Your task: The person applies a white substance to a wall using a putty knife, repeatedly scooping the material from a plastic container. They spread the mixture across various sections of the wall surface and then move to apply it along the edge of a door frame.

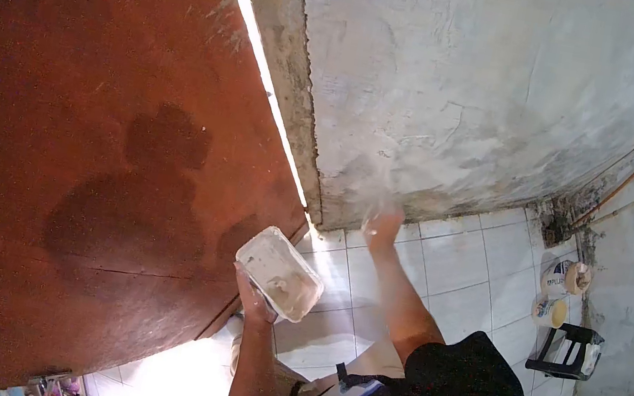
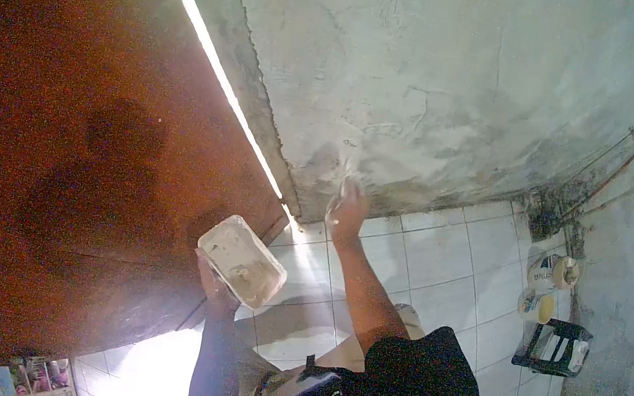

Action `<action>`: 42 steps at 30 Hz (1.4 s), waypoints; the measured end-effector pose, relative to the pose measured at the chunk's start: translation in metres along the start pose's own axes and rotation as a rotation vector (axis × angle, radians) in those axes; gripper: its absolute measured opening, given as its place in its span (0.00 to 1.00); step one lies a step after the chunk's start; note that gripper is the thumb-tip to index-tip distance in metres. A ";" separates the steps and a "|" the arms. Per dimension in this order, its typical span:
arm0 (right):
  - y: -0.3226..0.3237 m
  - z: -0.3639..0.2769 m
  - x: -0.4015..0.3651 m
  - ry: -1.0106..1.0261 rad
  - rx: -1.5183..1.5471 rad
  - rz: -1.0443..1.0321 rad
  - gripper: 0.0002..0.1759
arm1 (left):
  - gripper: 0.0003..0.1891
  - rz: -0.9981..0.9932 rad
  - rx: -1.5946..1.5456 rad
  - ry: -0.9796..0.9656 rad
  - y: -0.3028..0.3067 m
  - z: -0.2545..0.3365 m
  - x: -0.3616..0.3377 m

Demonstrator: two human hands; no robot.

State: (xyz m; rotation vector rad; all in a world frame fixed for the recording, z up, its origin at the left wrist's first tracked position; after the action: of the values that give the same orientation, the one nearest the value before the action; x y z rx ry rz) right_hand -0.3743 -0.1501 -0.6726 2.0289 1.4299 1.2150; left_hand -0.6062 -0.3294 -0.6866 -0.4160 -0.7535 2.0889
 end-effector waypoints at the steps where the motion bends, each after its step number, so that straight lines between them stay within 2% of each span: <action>1: 0.026 -0.002 0.022 -0.115 0.080 0.075 0.31 | 0.37 0.041 -0.019 0.042 0.001 -0.004 0.001; 2: 0.050 -0.002 0.039 -0.235 0.157 0.146 0.30 | 0.37 0.084 -0.035 0.091 0.004 -0.008 0.000; 3: 0.065 -0.014 0.056 -0.240 0.155 0.144 0.30 | 0.37 0.086 -0.033 0.095 0.002 -0.009 0.000; 5: 0.087 -0.046 0.078 -0.126 0.167 0.198 0.31 | 0.37 0.115 -0.002 0.060 0.001 -0.006 0.000; 6: 0.074 -0.044 0.076 -0.133 0.162 0.195 0.31 | 0.37 0.117 0.002 0.068 0.000 -0.007 -0.002; 8: 0.026 -0.048 0.068 -0.078 -0.136 0.107 0.30 | 0.37 0.156 0.027 0.099 0.003 -0.012 -0.005; 9: 0.015 -0.045 0.061 -0.083 -0.138 0.103 0.30 | 0.37 0.157 0.032 0.104 0.007 -0.018 -0.004; 11: -0.025 -0.031 0.037 -0.161 -0.226 -0.202 0.26 | 0.38 0.029 0.089 0.011 0.008 -0.019 -0.002; 12: -0.042 -0.014 0.027 -0.168 -0.228 -0.208 0.26 | 0.38 0.031 0.094 0.019 0.011 -0.023 -0.003; 14: -0.084 0.012 -0.006 -0.038 -0.218 -0.218 0.23 | 0.39 0.168 0.037 0.139 0.025 -0.036 -0.010; 15: -0.079 0.018 -0.015 -0.047 -0.214 -0.219 0.23 | 0.39 0.165 0.045 0.142 0.032 -0.041 -0.012; 17: -0.081 0.036 -0.030 -0.143 -0.063 -0.391 0.22 | 0.39 0.076 0.046 0.100 0.041 -0.047 -0.006; 18: -0.079 0.042 -0.028 -0.152 -0.054 -0.386 0.22 | 0.39 0.066 0.056 0.101 0.045 -0.048 -0.002; 20: -0.029 0.044 -0.023 -0.173 0.083 -0.061 0.22 | 0.40 0.167 -0.083 0.231 0.049 -0.059 -0.011; 21: -0.022 0.040 -0.021 -0.185 0.081 -0.068 0.22 | 0.40 0.172 -0.072 0.240 0.057 -0.062 -0.011; 23: -0.003 0.054 -0.003 -0.485 0.386 0.045 0.22 | 0.41 0.152 -0.082 0.245 0.071 -0.070 -0.011; 24: -0.011 0.054 0.004 -0.491 0.383 0.040 0.22 | 0.41 0.156 -0.078 0.250 0.073 -0.071 -0.012; 26: -0.007 0.042 0.017 -0.406 0.379 0.232 0.24 | 0.42 0.168 -0.040 0.229 0.074 -0.065 -0.009; 27: -0.017 0.036 0.020 -0.410 0.382 0.227 0.24 | 0.42 0.172 -0.034 0.228 0.077 -0.064 -0.009; 29: -0.051 0.004 0.026 -0.332 0.019 0.013 0.25 | 0.42 0.162 -0.057 0.230 0.074 -0.061 -0.014; 30: -0.068 0.004 0.023 -0.371 0.062 -0.122 0.27 | 0.42 0.167 -0.054 0.230 0.072 -0.058 -0.016; 31: -0.079 0.012 0.015 -0.368 0.064 -0.124 0.27 | 0.42 0.136 0.028 0.203 0.059 -0.049 -0.014; 33: -0.128 0.030 -0.026 -0.229 -0.027 -0.341 0.27 | 0.43 0.109 0.102 0.177 0.048 -0.044 -0.015; 35: -0.124 0.048 -0.054 -0.195 -0.002 -0.353 0.26 | 0.42 0.225 0.068 0.251 0.052 -0.053 -0.017; 37: -0.110 0.061 -0.057 -0.173 0.027 -0.364 0.25 | 0.42 0.211 0.069 0.243 0.056 -0.063 -0.012; 39: -0.066 0.067 -0.042 -0.202 0.087 -0.129 0.23 | 0.41 0.200 0.078 0.236 0.058 -0.067 -0.008; 40: -0.057 0.065 -0.033 -0.205 0.088 -0.129 0.23 | 0.41 0.206 0.066 0.241 0.055 -0.070 -0.008; 42: -0.008 0.052 0.009 -0.229 0.146 0.045 0.22 | 0.41 0.218 0.055 0.248 0.052 -0.072 -0.008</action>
State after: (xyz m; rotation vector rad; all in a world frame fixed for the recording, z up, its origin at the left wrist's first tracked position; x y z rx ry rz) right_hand -0.3358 -0.1300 -0.7028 2.2260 1.4031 0.8823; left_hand -0.5948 -0.3330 -0.7746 -0.7389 -0.5216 2.2000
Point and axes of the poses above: each hand's wrist, its own x-axis towards the middle knuckle, its own y-axis out of the back of the hand, z = x × y, the point moved 10 cm from there along x, towards the middle knuckle, and after that the axes turned 15 degrees about -y, right-handed, at the moved point
